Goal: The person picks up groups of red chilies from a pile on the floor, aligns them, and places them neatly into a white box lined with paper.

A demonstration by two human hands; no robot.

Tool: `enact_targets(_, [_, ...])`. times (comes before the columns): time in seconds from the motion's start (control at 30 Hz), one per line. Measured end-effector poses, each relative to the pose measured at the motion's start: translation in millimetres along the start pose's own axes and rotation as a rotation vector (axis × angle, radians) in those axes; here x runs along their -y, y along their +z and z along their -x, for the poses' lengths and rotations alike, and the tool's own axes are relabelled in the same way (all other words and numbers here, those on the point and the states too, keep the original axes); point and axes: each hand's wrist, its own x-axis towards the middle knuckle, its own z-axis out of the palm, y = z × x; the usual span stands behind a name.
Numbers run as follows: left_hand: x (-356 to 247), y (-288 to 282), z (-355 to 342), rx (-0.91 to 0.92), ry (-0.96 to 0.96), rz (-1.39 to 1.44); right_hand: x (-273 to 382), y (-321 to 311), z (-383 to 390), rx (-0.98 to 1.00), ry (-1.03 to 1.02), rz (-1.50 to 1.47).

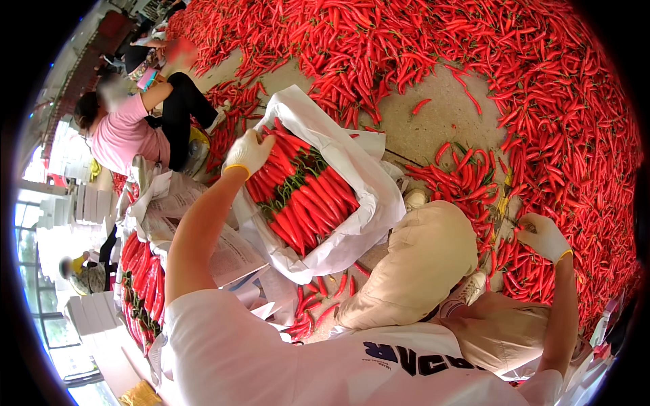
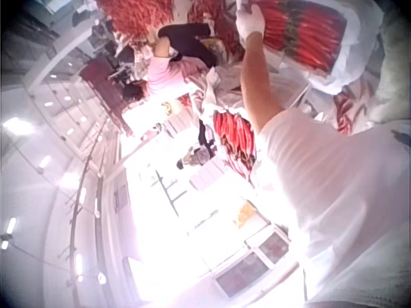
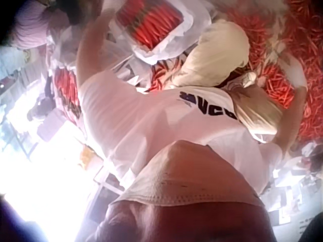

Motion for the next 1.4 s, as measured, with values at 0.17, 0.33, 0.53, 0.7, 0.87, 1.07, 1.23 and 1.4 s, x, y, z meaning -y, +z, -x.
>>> enact_targets(0.17, [-12.7, 51.9, 25.4, 0.192, -0.209, 0.537, -5.7, 1.3, -2.2, -0.029, -0.097, 0.05])
enact_targets(0.33, [22.0, 65.1, 30.4, 0.056, -0.472, 0.996, -4.3, 8.9, -5.6, -0.01, -0.113, 0.049])
enact_targets(0.53, [4.4, 30.3, -4.9, -0.006, -0.345, 0.591, 6.7, 0.9, 6.8, -0.107, -0.087, 0.067])
enact_targets(0.7, [-45.4, 33.1, 15.1, -0.616, 0.289, 0.149, -25.9, -21.5, 19.1, -0.069, -0.247, 0.129])
enact_targets(0.87, [-161.4, 124.9, -39.0, -0.384, 0.434, 0.156, -38.3, -8.8, 19.9, -0.112, -0.21, 0.086])
enact_targets(1.07, [-311.8, 144.7, 11.6, -0.282, 0.565, 0.183, -83.1, -4.1, 55.6, -0.353, -0.004, 0.141])
enact_targets(1.23, [-285.2, 123.2, 9.9, -0.299, 0.451, 0.283, -78.3, -18.9, 82.6, -0.193, 0.058, 0.088])
enact_targets(1.4, [-221.1, 55.6, 0.3, -0.378, 0.328, 0.622, -94.0, -35.4, 91.5, -0.201, 0.1, 0.053])
